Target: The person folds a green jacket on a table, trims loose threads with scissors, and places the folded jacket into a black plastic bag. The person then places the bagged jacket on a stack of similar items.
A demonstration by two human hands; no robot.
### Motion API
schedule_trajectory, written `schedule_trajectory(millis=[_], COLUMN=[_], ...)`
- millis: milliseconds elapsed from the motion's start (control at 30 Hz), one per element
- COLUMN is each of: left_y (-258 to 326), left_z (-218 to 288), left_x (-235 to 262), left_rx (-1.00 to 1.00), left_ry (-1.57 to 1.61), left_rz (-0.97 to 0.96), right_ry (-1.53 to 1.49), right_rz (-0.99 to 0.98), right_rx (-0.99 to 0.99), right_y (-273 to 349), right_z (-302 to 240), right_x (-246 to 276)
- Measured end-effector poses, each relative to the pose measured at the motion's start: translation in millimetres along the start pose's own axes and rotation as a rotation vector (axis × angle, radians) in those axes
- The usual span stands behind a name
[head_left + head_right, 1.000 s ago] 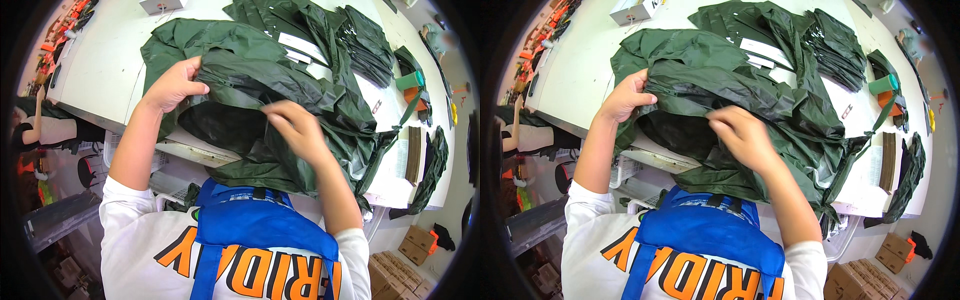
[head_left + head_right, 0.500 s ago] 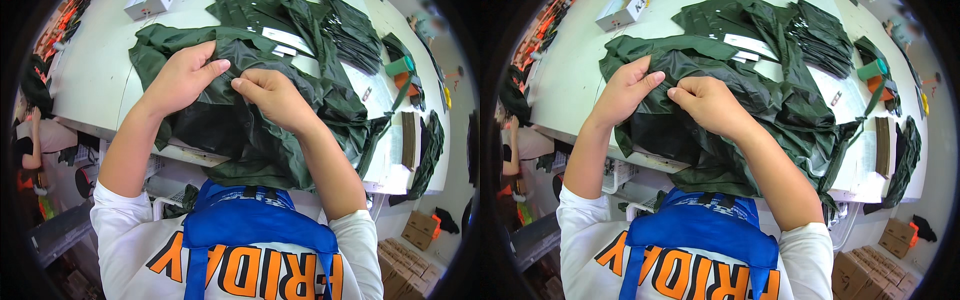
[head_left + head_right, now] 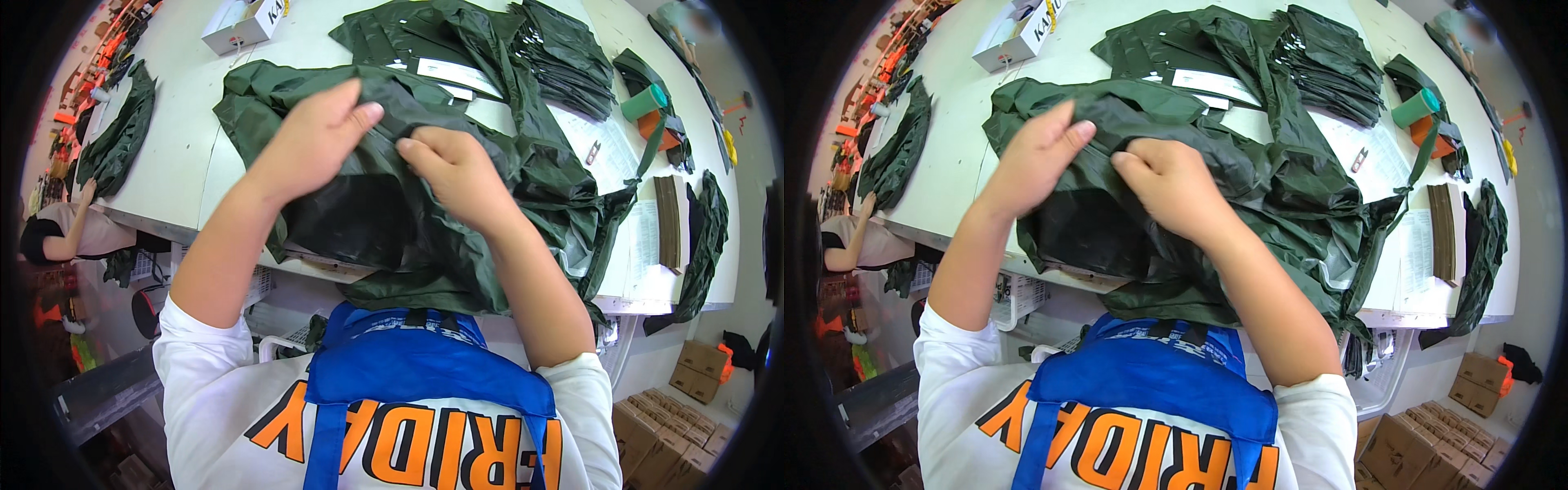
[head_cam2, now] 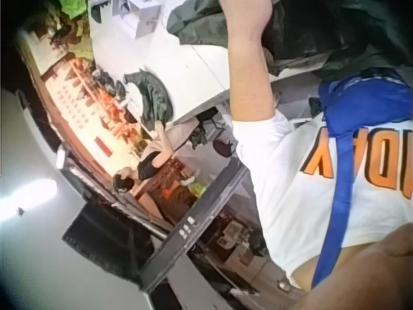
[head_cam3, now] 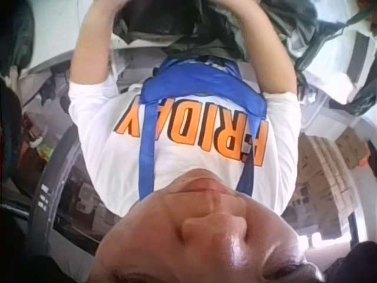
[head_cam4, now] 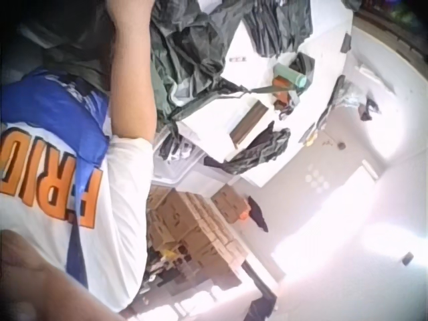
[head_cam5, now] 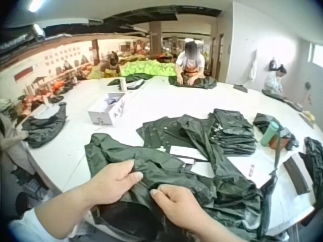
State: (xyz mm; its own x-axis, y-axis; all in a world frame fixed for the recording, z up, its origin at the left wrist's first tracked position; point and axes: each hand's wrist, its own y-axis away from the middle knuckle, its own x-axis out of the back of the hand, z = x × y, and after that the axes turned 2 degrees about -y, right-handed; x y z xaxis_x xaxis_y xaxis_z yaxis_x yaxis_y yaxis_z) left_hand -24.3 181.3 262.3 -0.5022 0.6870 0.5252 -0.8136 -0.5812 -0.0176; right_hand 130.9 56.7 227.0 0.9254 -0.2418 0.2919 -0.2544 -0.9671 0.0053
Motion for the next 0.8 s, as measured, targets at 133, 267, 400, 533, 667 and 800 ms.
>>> schedule_trajectory(millis=[133,267,400,533,667,800], left_y=[6.0,11.7,10.7,7.0,13.7,35.0], left_z=[-3.4,-12.6,-17.5,-27.4,-52.9,-85.5], left_x=[43.9,70.2,74.6,82.3,136.6,179.4], left_rx=[0.018,0.047,0.071,0.057,0.125,0.130], left_ry=[0.351,0.396,0.433,0.432,0.529,0.574], left_rz=[0.047,0.113,0.158,0.204,0.402,0.357], right_ry=[-0.069,0.030,0.013,0.083,0.345,0.187], right_rz=[0.035,-0.049,-0.021,0.121,0.412,0.428], right_rx=[-0.078,-0.193,-0.369,-0.439,-0.521,-0.725], right_y=[18.0,51.9,84.1,117.1,166.8,212.7], right_z=[38.3,52.1,69.1,90.4,125.3,148.2], right_x=[28.2,67.3,103.7,133.6,182.2,225.1])
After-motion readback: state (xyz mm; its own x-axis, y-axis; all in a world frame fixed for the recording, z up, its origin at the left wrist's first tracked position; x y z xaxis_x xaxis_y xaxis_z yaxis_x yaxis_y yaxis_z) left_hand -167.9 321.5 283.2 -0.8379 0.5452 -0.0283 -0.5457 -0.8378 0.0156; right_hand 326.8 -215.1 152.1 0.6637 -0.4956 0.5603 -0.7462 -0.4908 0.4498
